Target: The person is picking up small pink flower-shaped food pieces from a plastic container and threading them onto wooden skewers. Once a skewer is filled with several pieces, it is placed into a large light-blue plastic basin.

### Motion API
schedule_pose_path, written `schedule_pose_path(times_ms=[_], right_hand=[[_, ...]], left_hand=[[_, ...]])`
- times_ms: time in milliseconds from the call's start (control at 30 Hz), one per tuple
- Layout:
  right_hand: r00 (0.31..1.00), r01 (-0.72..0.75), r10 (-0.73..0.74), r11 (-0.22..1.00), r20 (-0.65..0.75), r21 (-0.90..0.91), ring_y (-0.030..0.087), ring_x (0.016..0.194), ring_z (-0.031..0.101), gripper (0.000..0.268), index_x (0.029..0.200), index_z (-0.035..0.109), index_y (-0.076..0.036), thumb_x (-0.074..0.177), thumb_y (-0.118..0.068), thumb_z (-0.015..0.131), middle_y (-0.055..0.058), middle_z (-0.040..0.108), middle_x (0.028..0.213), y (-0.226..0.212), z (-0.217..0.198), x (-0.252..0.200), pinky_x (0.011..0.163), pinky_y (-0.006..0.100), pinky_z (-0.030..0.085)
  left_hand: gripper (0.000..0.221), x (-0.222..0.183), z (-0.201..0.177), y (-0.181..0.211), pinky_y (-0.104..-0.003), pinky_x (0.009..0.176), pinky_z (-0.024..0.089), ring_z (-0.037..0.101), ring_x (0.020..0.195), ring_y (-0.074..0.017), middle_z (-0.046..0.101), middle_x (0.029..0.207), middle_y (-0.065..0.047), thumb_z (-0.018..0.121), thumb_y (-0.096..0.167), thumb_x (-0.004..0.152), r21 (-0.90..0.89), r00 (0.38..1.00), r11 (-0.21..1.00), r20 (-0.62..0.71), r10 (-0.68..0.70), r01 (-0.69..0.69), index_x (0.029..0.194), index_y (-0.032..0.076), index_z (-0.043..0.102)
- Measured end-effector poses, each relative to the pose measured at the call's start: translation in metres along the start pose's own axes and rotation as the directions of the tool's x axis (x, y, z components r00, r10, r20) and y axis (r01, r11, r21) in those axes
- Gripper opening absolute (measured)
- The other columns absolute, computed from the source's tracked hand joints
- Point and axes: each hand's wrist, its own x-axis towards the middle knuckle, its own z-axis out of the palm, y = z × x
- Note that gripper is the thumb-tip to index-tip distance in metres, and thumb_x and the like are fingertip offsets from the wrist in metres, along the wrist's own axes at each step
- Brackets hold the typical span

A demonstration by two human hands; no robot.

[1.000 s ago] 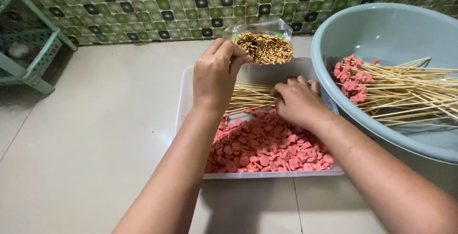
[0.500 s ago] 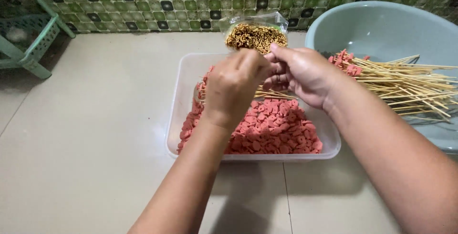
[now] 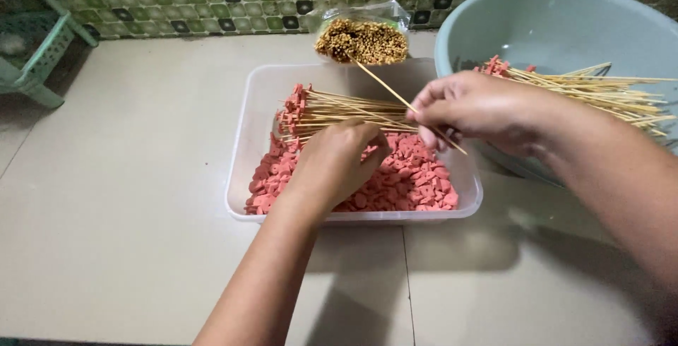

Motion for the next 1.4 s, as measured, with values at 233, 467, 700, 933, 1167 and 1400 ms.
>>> schedule_pose_path(times_ms=[233, 467, 700, 933, 1167, 1400], right_hand=[[0.939, -0.314, 0.342, 0.894, 0.033, -0.321, 0.038, 0.075, 0.080, 0.022, 0.114, 0.063, 0.008, 0.107, -0.002, 0.045, 0.030, 0.082, 0.092, -0.009, -0.016, -0.032, 0.060, 0.041, 0.061], [0.950, -0.253, 0.311, 0.802, 0.017, -0.542, 0.021, 0.072, 0.086, 0.024, 0.121, 0.061, -0.014, 0.103, -0.009, 0.046, 0.009, 0.085, 0.094, 0.020, -0.028, -0.041, 0.062, 0.033, 0.066], [0.996, -0.064, 0.084, 0.796, 0.005, -0.602, 0.011, 0.064, 0.081, 0.024, 0.116, 0.065, -0.022, 0.100, -0.013, 0.049, -0.002, 0.085, 0.082, 0.043, -0.022, -0.031, 0.058, 0.024, 0.069], [0.976, 0.138, -0.219, 0.667, -0.016, -0.732, 0.016, 0.060, 0.084, 0.040, 0.125, 0.061, -0.030, 0.088, -0.014, 0.055, -0.011, 0.089, 0.080, 0.080, -0.013, -0.027, 0.058, 0.035, 0.063], [0.938, 0.227, -0.345, 0.650, -0.016, -0.725, 0.019, 0.067, 0.084, 0.041, 0.123, 0.064, -0.022, 0.084, -0.010, 0.058, -0.002, 0.085, 0.083, 0.087, -0.012, -0.029, 0.059, 0.037, 0.064], [0.970, 0.125, -0.237, 0.674, -0.052, -0.728, 0.018, 0.064, 0.084, 0.041, 0.124, 0.061, -0.028, 0.086, -0.012, 0.055, -0.007, 0.088, 0.084, 0.082, -0.011, -0.030, 0.060, 0.036, 0.064]], left_hand=[[0.037, -0.005, 0.005, -0.004, -0.042, 0.077, 0.058, 0.074, 0.084, -0.0305, 0.078, 0.100, -0.012, 0.077, 0.031, 0.080, -0.139, 0.967, 0.967, 0.174, -0.187, 0.212, 0.109, 0.008, 0.077], [0.027, 0.002, 0.023, -0.015, -0.044, 0.073, 0.057, 0.071, 0.078, -0.0326, 0.078, 0.091, -0.012, 0.078, 0.028, 0.078, -0.112, 0.977, 0.979, 0.149, -0.153, 0.170, 0.096, 0.009, 0.080], [0.032, 0.002, 0.031, -0.019, -0.043, 0.084, 0.054, 0.066, 0.093, -0.0317, 0.070, 0.101, -0.012, 0.075, 0.032, 0.084, -0.022, 0.953, 0.965, 0.166, -0.253, 0.260, 0.105, 0.008, 0.076], [0.025, -0.003, 0.027, -0.019, -0.046, 0.071, 0.056, 0.069, 0.074, -0.0368, 0.075, 0.088, -0.016, 0.075, 0.025, 0.085, -0.106, 0.951, 0.945, 0.065, -0.302, 0.308, 0.094, 0.002, 0.073], [0.028, 0.001, 0.020, -0.017, -0.039, 0.068, 0.057, 0.070, 0.069, -0.0271, 0.076, 0.086, -0.008, 0.078, 0.005, 0.070, -0.133, 0.964, 0.976, -0.177, -0.197, 0.174, 0.098, 0.009, 0.080], [0.041, -0.001, 0.016, -0.020, -0.037, 0.069, 0.058, 0.071, 0.077, -0.0265, 0.075, 0.100, -0.011, 0.079, -0.004, 0.069, -0.271, 0.893, 0.940, -0.341, -0.293, 0.206, 0.109, 0.005, 0.074]])
